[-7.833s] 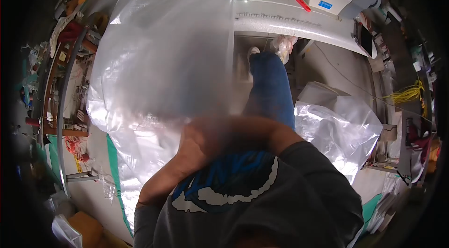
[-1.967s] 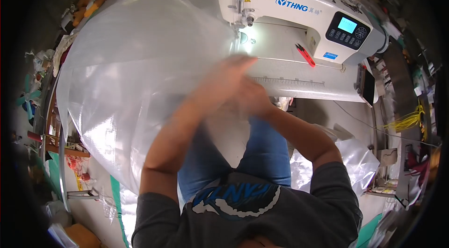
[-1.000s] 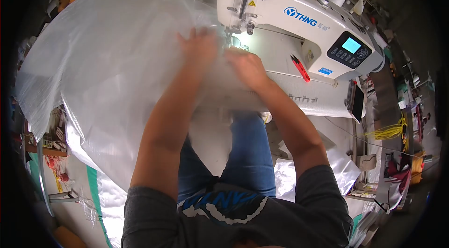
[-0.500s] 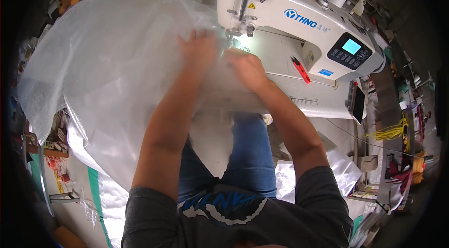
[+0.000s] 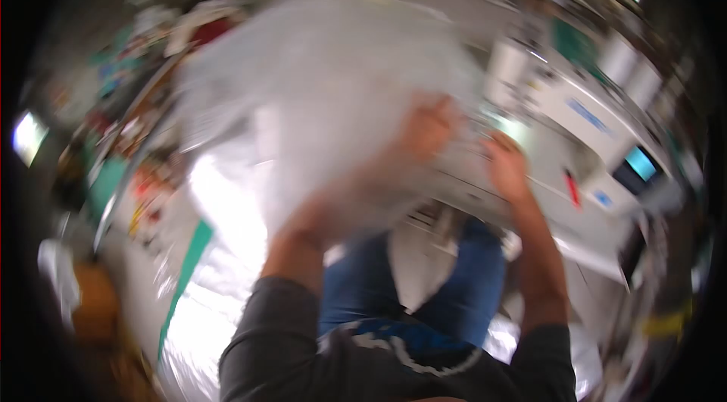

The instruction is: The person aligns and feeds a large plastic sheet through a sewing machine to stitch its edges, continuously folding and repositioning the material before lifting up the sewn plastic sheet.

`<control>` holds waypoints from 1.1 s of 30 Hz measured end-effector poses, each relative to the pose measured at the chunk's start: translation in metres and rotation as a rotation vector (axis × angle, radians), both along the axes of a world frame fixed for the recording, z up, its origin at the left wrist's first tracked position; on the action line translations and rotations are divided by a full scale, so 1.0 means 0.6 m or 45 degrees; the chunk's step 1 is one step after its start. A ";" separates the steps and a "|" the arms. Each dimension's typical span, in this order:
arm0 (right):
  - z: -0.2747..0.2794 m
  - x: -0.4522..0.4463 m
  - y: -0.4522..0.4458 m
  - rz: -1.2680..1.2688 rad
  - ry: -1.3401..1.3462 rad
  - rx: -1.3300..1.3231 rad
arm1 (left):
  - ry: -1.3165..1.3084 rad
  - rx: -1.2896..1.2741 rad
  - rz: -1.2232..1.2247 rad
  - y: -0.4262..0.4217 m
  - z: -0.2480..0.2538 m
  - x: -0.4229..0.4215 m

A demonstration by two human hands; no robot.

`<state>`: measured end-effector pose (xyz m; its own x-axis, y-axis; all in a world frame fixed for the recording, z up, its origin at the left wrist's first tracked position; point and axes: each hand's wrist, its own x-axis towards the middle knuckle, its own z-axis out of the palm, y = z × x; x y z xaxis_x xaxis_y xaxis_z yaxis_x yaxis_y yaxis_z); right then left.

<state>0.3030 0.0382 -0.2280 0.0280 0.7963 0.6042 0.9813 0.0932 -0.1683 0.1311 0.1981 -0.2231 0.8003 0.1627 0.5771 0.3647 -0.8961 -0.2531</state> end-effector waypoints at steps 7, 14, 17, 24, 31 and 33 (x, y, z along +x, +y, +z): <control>0.026 -0.030 0.000 0.138 -0.046 0.005 | 0.105 -0.047 -0.040 -0.036 0.084 -0.238; 0.012 -0.020 -0.004 0.107 0.039 -0.027 | -0.048 -0.140 0.095 -0.049 0.078 -0.330; 0.006 -0.030 -0.009 0.104 0.011 -0.029 | -0.001 -0.019 0.200 -0.028 0.054 -0.343; 0.039 -0.243 -0.053 0.589 -0.355 -0.086 | -0.025 -0.028 0.193 -0.011 0.031 -0.352; -0.022 -0.391 -0.030 0.758 -0.500 0.025 | 0.124 -0.022 0.267 -0.037 0.068 -0.339; -0.027 -0.397 -0.033 0.798 -0.417 0.045 | 0.109 0.049 0.254 -0.027 0.050 -0.355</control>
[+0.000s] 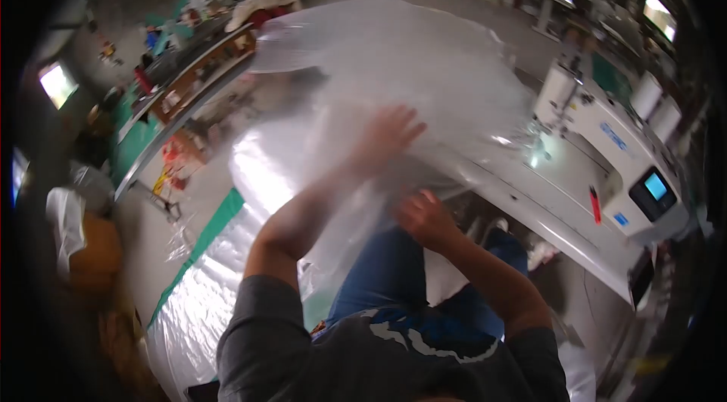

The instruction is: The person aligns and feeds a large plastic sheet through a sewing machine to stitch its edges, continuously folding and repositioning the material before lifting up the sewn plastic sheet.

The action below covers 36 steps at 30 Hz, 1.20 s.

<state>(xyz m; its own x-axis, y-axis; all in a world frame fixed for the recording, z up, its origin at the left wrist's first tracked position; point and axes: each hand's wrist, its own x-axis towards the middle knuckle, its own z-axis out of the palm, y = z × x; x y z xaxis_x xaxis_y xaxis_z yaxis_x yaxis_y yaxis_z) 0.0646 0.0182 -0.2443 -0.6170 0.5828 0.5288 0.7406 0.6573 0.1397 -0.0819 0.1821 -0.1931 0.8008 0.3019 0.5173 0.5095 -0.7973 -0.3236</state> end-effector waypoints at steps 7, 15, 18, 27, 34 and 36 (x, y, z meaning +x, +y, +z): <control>-0.014 0.008 -0.006 0.023 0.266 -0.125 | -0.368 -0.314 -0.349 -0.140 0.019 0.043; 0.098 0.006 -0.021 0.075 0.193 0.156 | -0.475 -0.394 -1.076 -0.335 -0.080 0.068; 0.107 0.022 -0.021 0.077 0.202 0.150 | -0.414 -0.347 -1.047 -0.334 -0.088 0.068; 0.174 0.019 -0.050 0.022 0.259 0.207 | -0.834 -1.106 -0.509 -0.321 -0.198 0.080; 0.185 0.020 -0.072 0.010 0.269 0.214 | -0.780 -1.060 0.199 -0.273 -0.397 0.052; 0.182 0.021 -0.079 0.004 0.253 0.181 | -0.754 -1.085 0.217 -0.281 -0.436 0.024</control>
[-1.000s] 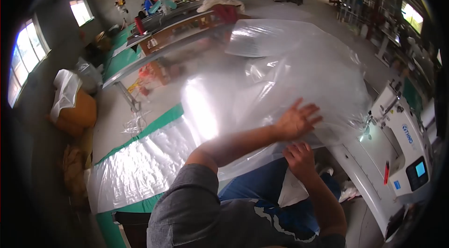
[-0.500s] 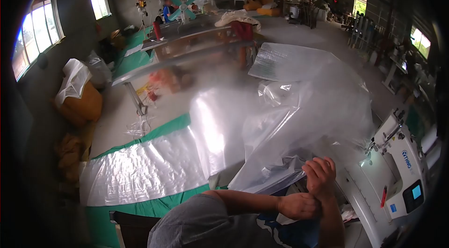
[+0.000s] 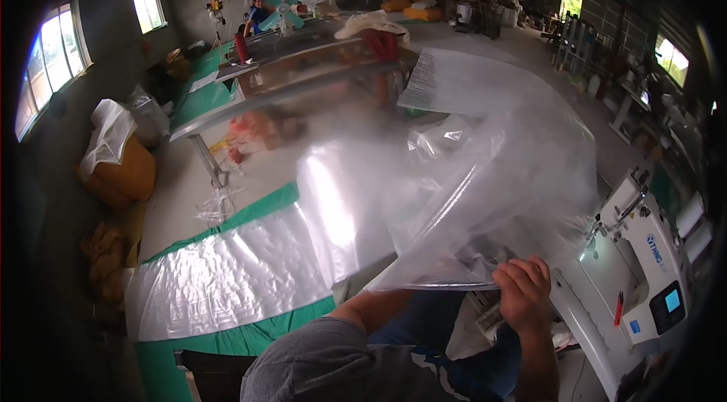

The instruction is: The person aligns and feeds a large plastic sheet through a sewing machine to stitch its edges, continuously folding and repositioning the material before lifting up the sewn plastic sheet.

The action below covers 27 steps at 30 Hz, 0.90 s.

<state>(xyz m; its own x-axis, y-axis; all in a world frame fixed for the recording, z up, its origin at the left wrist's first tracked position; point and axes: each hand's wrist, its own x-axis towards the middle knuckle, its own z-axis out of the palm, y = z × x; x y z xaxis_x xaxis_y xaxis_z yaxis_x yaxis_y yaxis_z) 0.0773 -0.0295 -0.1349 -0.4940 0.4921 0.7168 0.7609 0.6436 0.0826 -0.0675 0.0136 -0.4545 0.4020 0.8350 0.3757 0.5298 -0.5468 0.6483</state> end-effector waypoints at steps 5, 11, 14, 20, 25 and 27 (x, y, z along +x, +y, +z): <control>-0.029 -0.013 -0.004 0.046 0.033 -0.094 | 0.081 -0.127 -0.121 -0.074 -0.140 -0.064; -0.026 -0.042 0.050 -0.001 0.398 -0.088 | 0.248 -0.322 -0.614 -0.160 -0.184 -0.159; 0.000 -0.053 0.077 -0.108 0.504 -0.048 | 0.335 -0.366 -0.741 -0.139 -0.201 -0.236; -0.056 -0.052 0.080 -0.053 0.297 -0.361 | 0.443 -0.431 -0.811 -0.123 -0.253 -0.347; -0.133 -0.041 0.052 0.042 0.032 -0.667 | 0.570 -0.465 -0.818 -0.103 -0.265 -0.429; -0.187 -0.032 0.045 0.025 0.048 -0.748 | 0.638 -0.507 -0.813 -0.115 -0.263 -0.480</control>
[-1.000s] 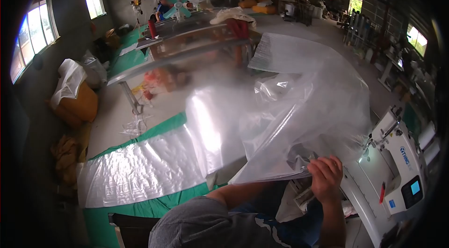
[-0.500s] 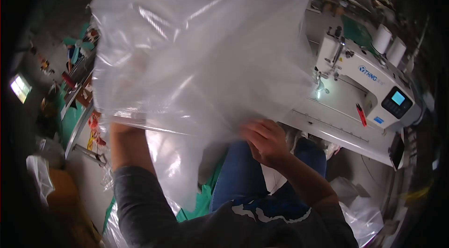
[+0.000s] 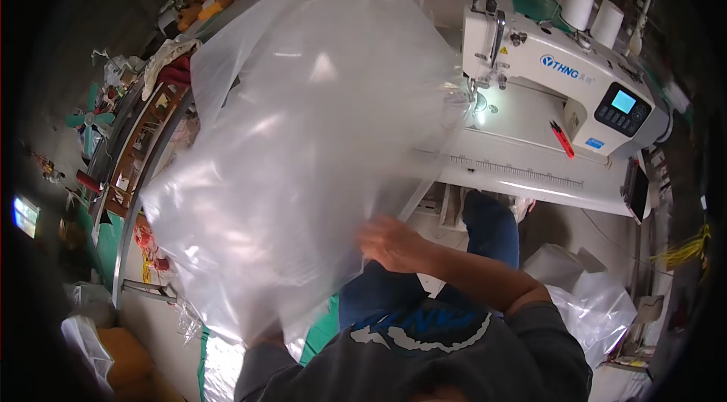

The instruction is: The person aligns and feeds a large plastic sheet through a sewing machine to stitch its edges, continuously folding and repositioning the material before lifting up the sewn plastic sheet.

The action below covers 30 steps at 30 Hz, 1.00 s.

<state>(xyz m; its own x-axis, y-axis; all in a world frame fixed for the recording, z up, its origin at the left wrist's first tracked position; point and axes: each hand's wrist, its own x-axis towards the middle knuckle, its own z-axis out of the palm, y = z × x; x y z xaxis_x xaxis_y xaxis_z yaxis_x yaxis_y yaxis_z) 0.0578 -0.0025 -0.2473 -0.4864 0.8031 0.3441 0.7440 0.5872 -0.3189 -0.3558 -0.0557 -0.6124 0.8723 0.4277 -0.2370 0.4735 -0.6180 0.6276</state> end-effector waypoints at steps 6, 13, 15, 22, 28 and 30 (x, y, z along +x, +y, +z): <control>-0.091 0.013 -0.020 -0.106 -0.339 0.049 | 0.179 -0.018 -0.008 0.045 0.183 0.001; -0.003 0.076 -0.143 0.121 -0.102 -0.056 | -0.468 -0.422 0.487 0.042 0.691 0.283; -0.003 0.097 -0.176 0.092 -0.206 -0.076 | -0.686 0.536 0.750 0.066 0.714 0.345; 0.077 0.104 -0.157 0.050 0.006 -0.108 | -0.487 1.376 0.285 0.186 0.699 0.394; 0.134 0.085 -0.008 -0.113 0.202 0.072 | 0.615 0.871 1.150 0.386 0.584 0.292; 0.130 0.073 0.036 -0.189 0.113 0.096 | 0.907 0.305 1.340 0.426 0.505 0.217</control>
